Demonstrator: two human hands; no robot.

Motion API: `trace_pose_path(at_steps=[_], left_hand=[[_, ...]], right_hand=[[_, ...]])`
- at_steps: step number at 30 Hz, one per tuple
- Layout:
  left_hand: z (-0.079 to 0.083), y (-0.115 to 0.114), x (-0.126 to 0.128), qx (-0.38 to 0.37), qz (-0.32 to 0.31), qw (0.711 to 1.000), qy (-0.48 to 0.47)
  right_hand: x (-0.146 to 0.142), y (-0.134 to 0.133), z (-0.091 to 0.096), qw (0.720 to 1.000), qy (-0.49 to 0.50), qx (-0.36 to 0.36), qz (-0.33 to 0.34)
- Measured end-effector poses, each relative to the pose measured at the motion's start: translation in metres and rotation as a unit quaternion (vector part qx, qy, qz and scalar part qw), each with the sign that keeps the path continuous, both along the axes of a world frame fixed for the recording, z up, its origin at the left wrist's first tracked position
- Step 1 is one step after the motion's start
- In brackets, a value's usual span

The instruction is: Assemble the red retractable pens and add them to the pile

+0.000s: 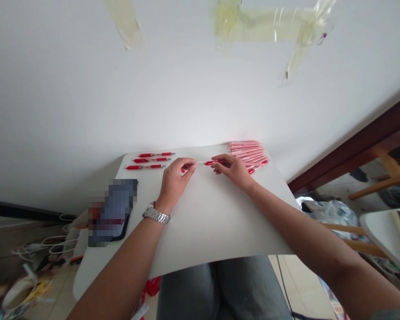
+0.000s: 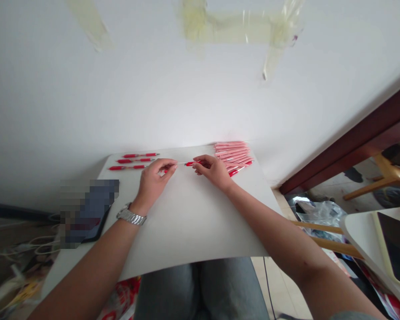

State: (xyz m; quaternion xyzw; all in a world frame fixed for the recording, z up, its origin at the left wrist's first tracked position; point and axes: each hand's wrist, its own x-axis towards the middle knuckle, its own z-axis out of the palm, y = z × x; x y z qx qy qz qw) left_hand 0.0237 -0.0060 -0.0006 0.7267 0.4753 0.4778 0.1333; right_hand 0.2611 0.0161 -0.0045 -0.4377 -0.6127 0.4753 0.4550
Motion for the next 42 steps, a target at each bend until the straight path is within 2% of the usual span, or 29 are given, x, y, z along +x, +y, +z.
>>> trace_pose_path(at_steps=[5, 11, 17, 22, 28, 42], left_hand=[[0.0, 0.0, 0.001, 0.0, -0.002, 1.0, 0.002], [0.0, 0.001, 0.0, 0.003, 0.004, 1.0, 0.011], [0.001, 0.003, -0.007, -0.018, 0.064, 0.997, -0.039], [-0.005, 0.01, -0.014, -0.039, 0.114, 0.988, -0.099], [-0.012, 0.017, -0.019, -0.055, 0.137, 0.979, -0.143], [-0.011, 0.017, -0.018, -0.062, 0.131, 0.977, -0.154]], right_hand=[[0.002, 0.0, -0.001, 0.999, -0.033, 0.003, -0.015], [0.006, -0.001, 0.003, 0.993, -0.109, 0.047, -0.021], [0.013, 0.002, 0.006, 0.974, -0.189, 0.114, -0.041], [0.016, 0.004, 0.005, 0.955, -0.242, 0.165, -0.051], [0.015, 0.005, 0.001, 0.949, -0.256, 0.182, -0.039], [0.017, 0.005, 0.001, 0.94, -0.266, 0.214, -0.025]])
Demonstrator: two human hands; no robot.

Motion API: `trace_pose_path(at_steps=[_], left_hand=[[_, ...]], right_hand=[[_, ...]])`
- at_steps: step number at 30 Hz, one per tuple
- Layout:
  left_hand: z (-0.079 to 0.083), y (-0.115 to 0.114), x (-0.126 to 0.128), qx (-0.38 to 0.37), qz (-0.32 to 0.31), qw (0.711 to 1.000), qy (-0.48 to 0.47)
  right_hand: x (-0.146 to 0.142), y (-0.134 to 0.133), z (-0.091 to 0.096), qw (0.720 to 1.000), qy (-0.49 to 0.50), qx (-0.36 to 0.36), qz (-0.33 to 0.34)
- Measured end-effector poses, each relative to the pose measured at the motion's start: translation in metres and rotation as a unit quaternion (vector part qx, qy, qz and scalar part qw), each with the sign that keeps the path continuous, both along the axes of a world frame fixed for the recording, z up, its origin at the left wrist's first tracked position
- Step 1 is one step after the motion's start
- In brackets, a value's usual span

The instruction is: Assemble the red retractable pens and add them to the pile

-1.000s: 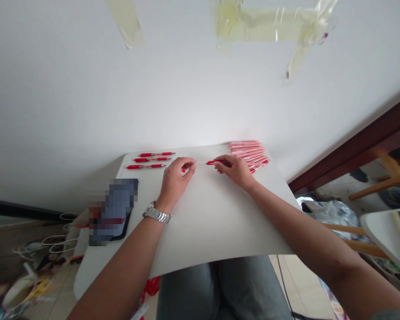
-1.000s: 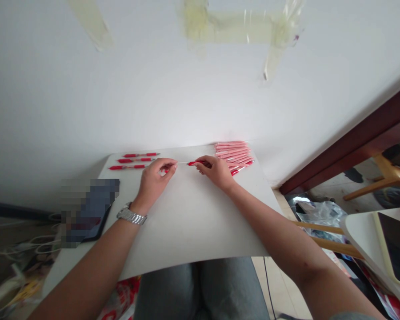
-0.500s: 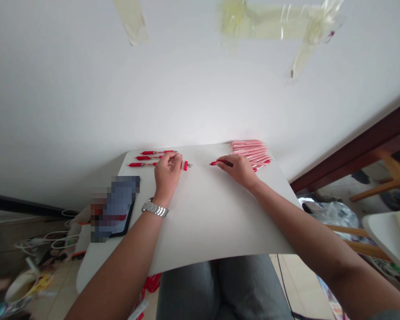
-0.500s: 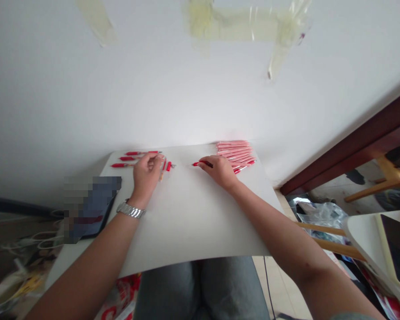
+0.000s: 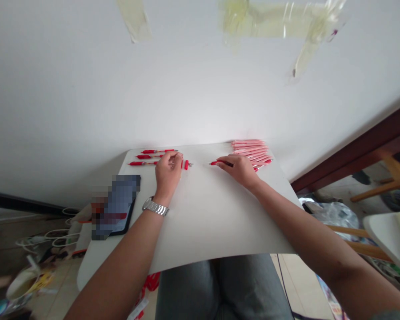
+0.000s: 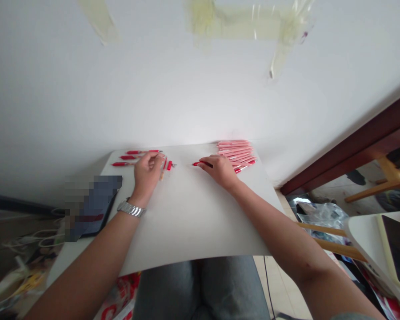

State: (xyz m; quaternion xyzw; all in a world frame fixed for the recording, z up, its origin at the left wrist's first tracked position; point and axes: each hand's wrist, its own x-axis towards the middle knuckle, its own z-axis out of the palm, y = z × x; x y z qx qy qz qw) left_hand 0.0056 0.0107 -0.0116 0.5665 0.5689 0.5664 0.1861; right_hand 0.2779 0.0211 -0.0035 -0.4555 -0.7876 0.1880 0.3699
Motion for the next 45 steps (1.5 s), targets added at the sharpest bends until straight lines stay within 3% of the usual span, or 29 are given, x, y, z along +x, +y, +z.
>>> trace_pose_path(at_steps=[9, 45], left_hand=[[0.0002, 0.001, 0.0008, -0.002, 0.002, 1.0, -0.006], [0.0016, 0.0002, 0.0027, -0.004, -0.008, 1.0, -0.014]], right_hand=[[-0.0018, -0.0016, 0.0024, 0.998, -0.023, 0.067, 0.001], [-0.0028, -0.0003, -0.002, 0.998, -0.014, 0.048, 0.026]])
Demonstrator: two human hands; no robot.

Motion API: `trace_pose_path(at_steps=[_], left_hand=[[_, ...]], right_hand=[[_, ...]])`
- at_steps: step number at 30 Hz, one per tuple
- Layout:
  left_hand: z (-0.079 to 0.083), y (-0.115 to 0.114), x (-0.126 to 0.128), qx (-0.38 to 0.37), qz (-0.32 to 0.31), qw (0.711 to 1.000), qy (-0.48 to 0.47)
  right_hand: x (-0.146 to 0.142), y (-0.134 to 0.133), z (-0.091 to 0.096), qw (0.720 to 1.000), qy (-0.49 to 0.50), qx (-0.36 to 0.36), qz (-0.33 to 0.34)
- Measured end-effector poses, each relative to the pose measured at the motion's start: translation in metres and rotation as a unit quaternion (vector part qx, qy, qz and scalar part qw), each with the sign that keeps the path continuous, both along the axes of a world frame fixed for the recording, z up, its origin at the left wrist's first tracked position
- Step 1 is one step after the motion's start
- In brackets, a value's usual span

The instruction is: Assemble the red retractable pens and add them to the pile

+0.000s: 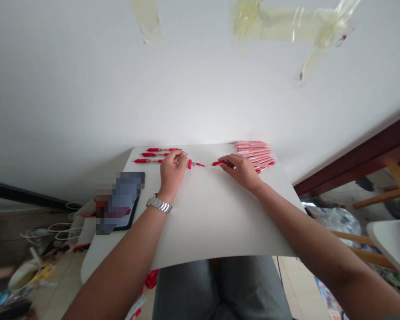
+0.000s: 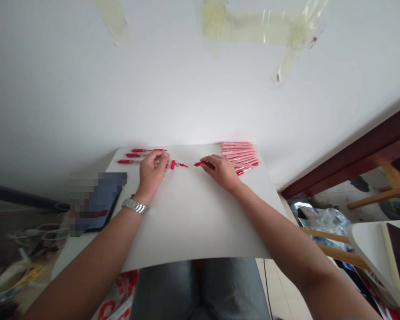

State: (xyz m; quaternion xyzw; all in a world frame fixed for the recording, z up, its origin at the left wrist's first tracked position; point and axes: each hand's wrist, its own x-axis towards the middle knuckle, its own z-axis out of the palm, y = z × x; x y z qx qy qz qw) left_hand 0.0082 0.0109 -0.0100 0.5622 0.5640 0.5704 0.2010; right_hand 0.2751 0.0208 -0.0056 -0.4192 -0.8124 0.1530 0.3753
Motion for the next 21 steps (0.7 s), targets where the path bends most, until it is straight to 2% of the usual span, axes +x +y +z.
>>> trace_pose_path(at_steps=[21], left_hand=[[-0.0011, -0.0003, -0.0011, 0.0, -0.008, 1.0, 0.004]], right_hand=[[0.0019, 0.0005, 0.0018, 0.999, 0.022, 0.006, -0.023]])
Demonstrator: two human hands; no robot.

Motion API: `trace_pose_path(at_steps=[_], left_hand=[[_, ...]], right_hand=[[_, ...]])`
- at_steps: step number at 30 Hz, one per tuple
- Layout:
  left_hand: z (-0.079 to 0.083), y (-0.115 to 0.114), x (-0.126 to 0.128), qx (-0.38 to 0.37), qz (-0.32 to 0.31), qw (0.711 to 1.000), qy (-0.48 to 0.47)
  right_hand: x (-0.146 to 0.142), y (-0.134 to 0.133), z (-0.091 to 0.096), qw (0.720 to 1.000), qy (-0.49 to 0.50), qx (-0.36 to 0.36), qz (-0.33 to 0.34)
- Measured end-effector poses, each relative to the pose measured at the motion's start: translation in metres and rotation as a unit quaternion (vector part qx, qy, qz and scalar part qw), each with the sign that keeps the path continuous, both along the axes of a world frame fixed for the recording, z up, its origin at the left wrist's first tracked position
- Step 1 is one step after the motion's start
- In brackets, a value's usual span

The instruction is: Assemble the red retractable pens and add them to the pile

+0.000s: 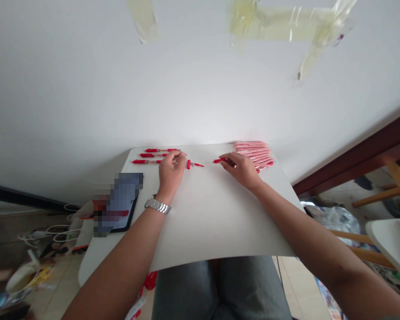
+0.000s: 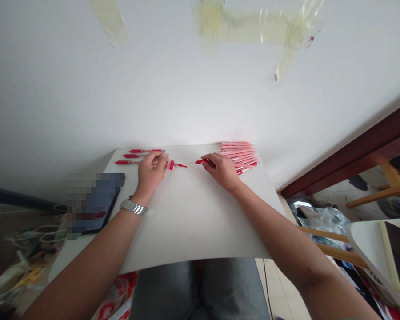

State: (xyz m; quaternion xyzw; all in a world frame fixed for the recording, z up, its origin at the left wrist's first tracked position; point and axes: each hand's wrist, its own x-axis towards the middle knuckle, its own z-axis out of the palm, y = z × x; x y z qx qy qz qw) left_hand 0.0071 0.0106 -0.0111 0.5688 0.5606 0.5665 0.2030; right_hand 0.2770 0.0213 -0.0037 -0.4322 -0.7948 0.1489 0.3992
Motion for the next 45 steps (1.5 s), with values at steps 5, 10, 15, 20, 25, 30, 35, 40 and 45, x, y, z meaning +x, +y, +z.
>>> trace_pose_path(at_steps=[5, 10, 15, 20, 25, 30, 35, 40, 45], left_hand=[[0.0002, 0.0002, 0.0003, 0.003, -0.001, 1.0, 0.002], [0.0007, 0.0003, 0.0009, 0.001, 0.001, 1.0, 0.003], [0.0015, -0.0004, 0.0011, 0.0, -0.002, 1.0, 0.003], [0.002, -0.0008, 0.0011, -0.001, -0.001, 1.0, 0.005], [0.0007, -0.0005, 0.0008, -0.001, -0.003, 1.0, 0.0], [0.0007, -0.0005, 0.001, 0.0, -0.001, 1.0, 0.0], [0.0008, -0.0002, 0.0012, 0.002, 0.001, 1.0, 0.002], [0.0011, -0.0005, 0.0011, 0.003, -0.006, 1.0, 0.001], [0.0016, -0.0005, 0.0017, 0.003, -0.005, 1.0, -0.001]], right_hand=[[-0.0002, 0.0005, 0.0001, 1.0, 0.003, -0.006, -0.003], [0.0, 0.0005, -0.0006, 1.0, 0.005, -0.018, -0.005], [0.0002, 0.0003, -0.0029, 1.0, 0.003, -0.014, -0.006], [-0.0011, -0.0002, -0.0047, 1.0, 0.007, -0.016, -0.008], [-0.0029, -0.0016, -0.0028, 0.999, 0.023, -0.043, -0.013], [-0.0032, -0.0011, -0.0024, 0.999, 0.021, -0.043, -0.017], [-0.0025, 0.0017, -0.0064, 0.999, 0.017, -0.035, -0.016], [-0.0031, 0.0021, -0.0065, 0.998, 0.034, -0.048, -0.016], [-0.0034, -0.0004, -0.0024, 0.994, 0.069, -0.082, -0.015]])
